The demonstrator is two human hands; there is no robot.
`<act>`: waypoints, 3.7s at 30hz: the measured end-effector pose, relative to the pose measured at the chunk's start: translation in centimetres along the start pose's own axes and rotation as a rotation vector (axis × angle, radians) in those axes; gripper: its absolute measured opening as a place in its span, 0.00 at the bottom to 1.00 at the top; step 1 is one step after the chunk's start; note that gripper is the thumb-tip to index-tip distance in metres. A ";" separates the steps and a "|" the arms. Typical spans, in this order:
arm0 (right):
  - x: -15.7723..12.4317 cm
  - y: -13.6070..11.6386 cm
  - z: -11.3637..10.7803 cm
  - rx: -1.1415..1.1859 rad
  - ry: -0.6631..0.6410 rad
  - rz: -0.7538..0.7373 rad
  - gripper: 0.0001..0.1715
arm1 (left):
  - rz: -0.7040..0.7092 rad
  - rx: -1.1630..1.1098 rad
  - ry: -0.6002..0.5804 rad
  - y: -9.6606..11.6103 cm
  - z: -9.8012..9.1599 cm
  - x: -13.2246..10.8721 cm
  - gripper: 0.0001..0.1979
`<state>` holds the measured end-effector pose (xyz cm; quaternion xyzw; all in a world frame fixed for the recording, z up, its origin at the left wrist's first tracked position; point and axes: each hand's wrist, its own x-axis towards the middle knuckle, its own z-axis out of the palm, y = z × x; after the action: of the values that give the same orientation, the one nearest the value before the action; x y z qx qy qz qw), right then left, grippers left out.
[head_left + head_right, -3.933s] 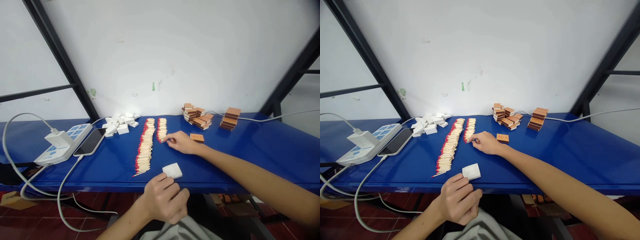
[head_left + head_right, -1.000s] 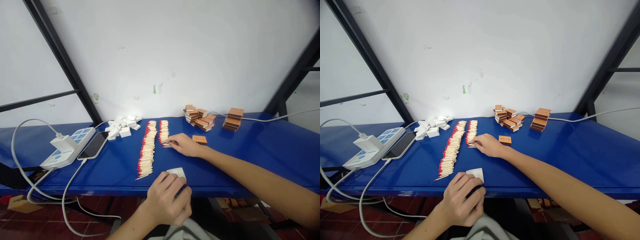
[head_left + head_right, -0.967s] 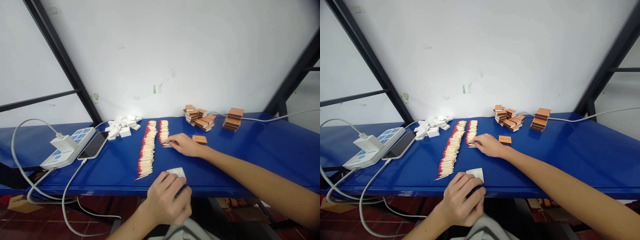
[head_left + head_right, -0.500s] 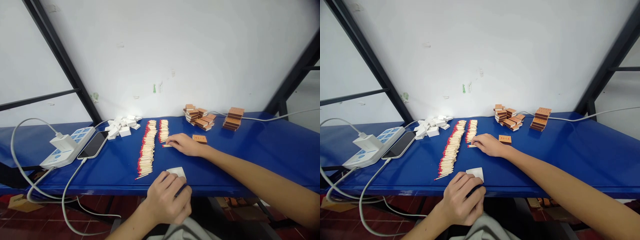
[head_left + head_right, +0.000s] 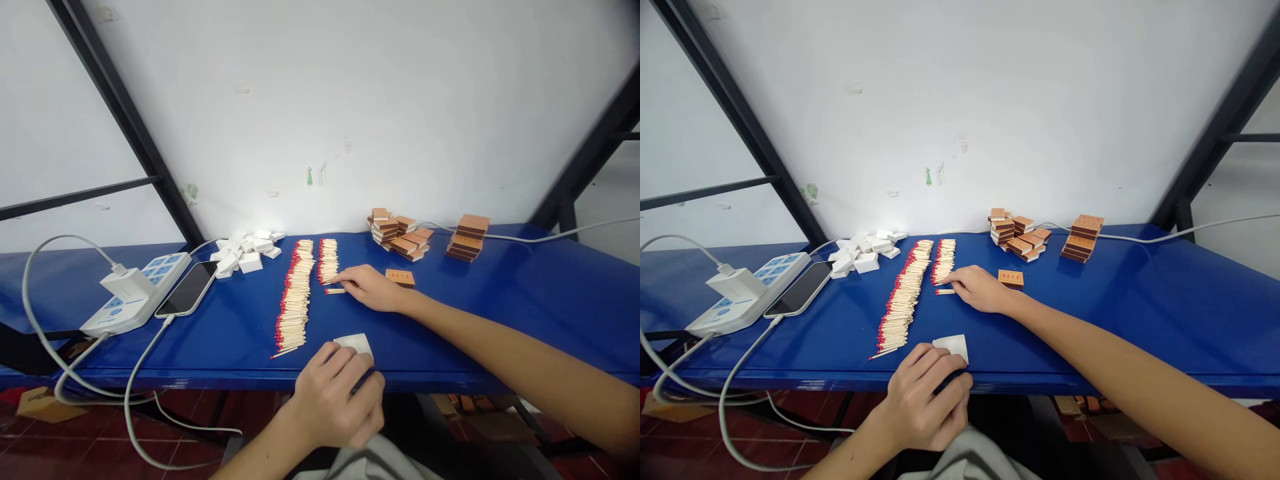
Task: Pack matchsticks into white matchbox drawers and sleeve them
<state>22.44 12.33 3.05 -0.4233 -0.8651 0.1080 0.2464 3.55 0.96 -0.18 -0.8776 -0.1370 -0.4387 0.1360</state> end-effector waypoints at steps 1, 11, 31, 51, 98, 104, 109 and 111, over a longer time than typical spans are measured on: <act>0.0 -0.1 -0.1 -0.006 0.005 0.011 0.22 | 0.000 -0.001 -0.002 0.0 0.0 0.0 0.06; 0.0 -0.3 -0.2 -0.018 0.006 0.059 0.22 | -0.009 0.008 -0.010 0.0 -0.2 0.2 0.06; -0.3 -0.5 -0.1 0.011 0.038 0.078 0.19 | -0.004 0.022 -0.034 0.0 -0.1 0.0 0.07; -0.4 -0.7 -0.3 -0.021 0.004 0.040 0.17 | -0.032 0.011 -0.005 0.2 -0.1 0.2 0.06; -0.3 -0.7 -0.3 -0.016 -0.034 0.052 0.23 | -0.013 0.008 -0.025 0.1 -0.1 0.1 0.06; -0.3 -0.6 -0.3 -0.001 -0.028 0.041 0.23 | -0.018 0.008 -0.021 0.1 -0.1 0.1 0.06; -0.2 -0.6 -0.3 -0.021 -0.049 0.060 0.24 | -0.014 0.005 -0.018 0.1 -0.1 0.1 0.06; -0.2 -0.6 -0.2 -0.013 -0.048 0.061 0.24 | -0.011 0.006 -0.017 0.1 -0.1 0.1 0.06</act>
<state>22.26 11.80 3.43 -0.4483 -0.8582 0.1201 0.2194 3.56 0.83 0.00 -0.8802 -0.1441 -0.4316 0.1349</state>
